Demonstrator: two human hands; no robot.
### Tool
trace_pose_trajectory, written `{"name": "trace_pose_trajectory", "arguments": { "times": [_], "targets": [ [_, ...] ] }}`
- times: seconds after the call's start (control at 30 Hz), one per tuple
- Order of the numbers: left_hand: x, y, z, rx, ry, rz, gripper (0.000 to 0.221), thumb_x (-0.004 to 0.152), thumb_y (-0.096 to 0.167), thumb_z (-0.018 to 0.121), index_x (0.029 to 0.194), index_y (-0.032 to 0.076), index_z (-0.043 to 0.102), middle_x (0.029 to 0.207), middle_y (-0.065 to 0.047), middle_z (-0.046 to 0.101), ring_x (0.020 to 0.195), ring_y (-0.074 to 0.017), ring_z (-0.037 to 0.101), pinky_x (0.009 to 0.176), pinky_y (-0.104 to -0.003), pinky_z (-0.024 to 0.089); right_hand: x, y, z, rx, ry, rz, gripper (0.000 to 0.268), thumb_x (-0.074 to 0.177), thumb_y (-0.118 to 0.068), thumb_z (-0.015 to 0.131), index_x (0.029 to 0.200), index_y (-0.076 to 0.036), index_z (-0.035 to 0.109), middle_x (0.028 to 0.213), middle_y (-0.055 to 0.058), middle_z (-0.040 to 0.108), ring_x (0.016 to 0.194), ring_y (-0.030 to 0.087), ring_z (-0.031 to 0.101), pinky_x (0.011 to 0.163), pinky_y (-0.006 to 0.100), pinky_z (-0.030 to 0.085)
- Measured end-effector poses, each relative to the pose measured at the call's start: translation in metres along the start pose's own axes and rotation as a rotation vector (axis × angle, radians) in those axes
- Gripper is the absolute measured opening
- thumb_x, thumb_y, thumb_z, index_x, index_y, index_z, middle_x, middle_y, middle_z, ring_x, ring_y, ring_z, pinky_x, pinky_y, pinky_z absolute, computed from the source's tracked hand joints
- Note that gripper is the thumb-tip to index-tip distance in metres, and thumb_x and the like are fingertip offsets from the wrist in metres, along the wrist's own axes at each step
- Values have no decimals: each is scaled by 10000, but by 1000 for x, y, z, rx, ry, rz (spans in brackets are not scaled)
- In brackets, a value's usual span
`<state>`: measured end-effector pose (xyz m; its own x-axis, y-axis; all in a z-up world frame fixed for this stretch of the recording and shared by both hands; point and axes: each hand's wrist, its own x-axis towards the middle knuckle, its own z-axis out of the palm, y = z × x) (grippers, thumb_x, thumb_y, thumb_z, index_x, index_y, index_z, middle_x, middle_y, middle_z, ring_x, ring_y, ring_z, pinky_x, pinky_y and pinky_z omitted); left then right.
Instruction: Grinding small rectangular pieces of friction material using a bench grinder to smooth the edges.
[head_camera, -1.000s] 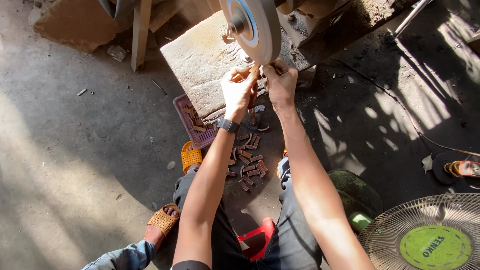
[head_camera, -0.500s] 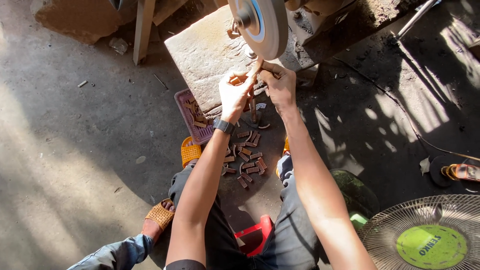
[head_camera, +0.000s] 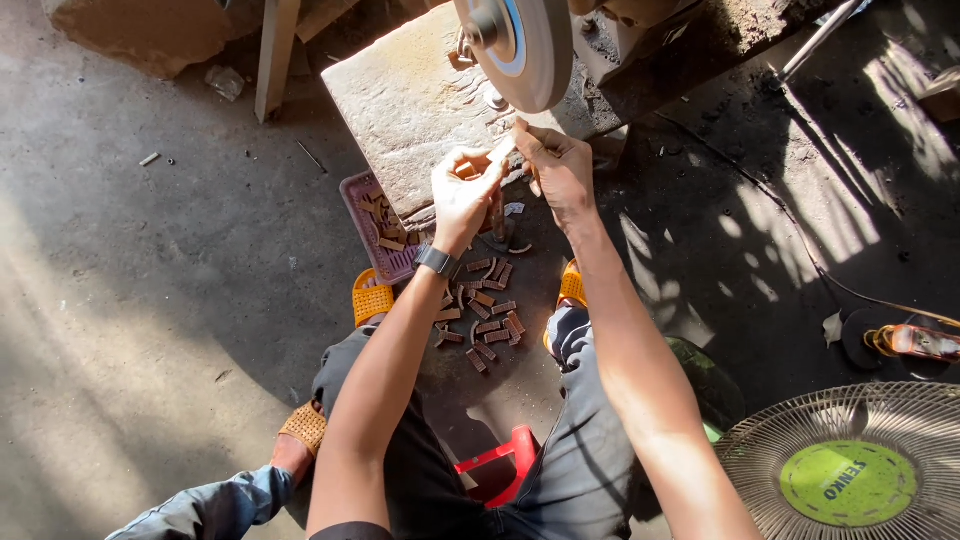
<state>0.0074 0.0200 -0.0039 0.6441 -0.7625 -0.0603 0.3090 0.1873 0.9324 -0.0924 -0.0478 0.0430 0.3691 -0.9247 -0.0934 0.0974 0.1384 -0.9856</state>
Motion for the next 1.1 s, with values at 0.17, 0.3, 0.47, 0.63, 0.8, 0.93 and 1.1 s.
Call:
{"name": "trace_pose_trajectory", "arguments": {
  "times": [0.17, 0.3, 0.47, 0.63, 0.8, 0.93, 1.1],
  "targets": [
    [-13, 6, -3, 93, -205, -85, 337, 719, 42, 763, 979, -26, 560, 662, -146, 632, 386, -117, 526, 303, -239, 429, -1, -4, -14, 60, 5, 198, 135, 770, -116, 673, 787, 16, 646, 531, 112, 538, 450, 133, 526, 356, 204, 398],
    [-21, 20, -1, 120, -421, -343, 591, 737, 13, 695, 1243, -35, 396, 694, -146, 627, 362, -156, 523, 264, -271, 399, -14, -33, -24, 284, -15, 419, 263, 819, -297, 656, 779, -67, 536, 642, 99, 600, 587, 139, 608, 464, 181, 431],
    [-17, 3, -5, 167, -551, -406, 670, 702, -12, 685, 1290, -25, 363, 765, -136, 618, 426, -165, 554, 308, -272, 434, -27, -50, -21, -163, -387, 234, 191, 767, -79, 706, 717, -18, 532, 543, 112, 565, 459, 105, 505, 379, 195, 396],
    [-20, 12, 4, 204, -631, -424, 608, 710, 33, 702, 1250, -35, 433, 840, -162, 634, 513, -166, 594, 358, -253, 487, -10, -2, -40, -253, -517, 182, 333, 747, 13, 729, 533, -55, 483, 500, 77, 516, 459, 101, 480, 369, 225, 408],
    [-29, 64, 21, -215, -420, -554, 460, 860, 334, 583, 1041, -86, 539, 846, -235, 618, 639, -277, 677, 355, -310, 535, 2, -2, -38, -113, -116, 11, 135, 802, -117, 740, 861, -14, 676, 532, 126, 522, 426, 112, 511, 357, 345, 560],
    [-17, 25, 17, -223, -361, -553, 331, 870, 319, 599, 935, -5, 581, 820, -149, 636, 662, -231, 672, 356, -263, 523, 1, -20, -30, -7, -106, -4, 140, 834, -128, 716, 806, -3, 661, 532, 83, 486, 442, 117, 506, 334, 237, 453],
    [-8, 13, 33, -60, -159, -251, 188, 805, 132, 682, 942, 9, 643, 706, -130, 643, 389, -94, 525, 291, -169, 422, -3, -28, -31, 64, -91, 2, 335, 836, -60, 718, 562, -28, 528, 471, 73, 433, 406, 129, 442, 350, 219, 367]
  ]
}}
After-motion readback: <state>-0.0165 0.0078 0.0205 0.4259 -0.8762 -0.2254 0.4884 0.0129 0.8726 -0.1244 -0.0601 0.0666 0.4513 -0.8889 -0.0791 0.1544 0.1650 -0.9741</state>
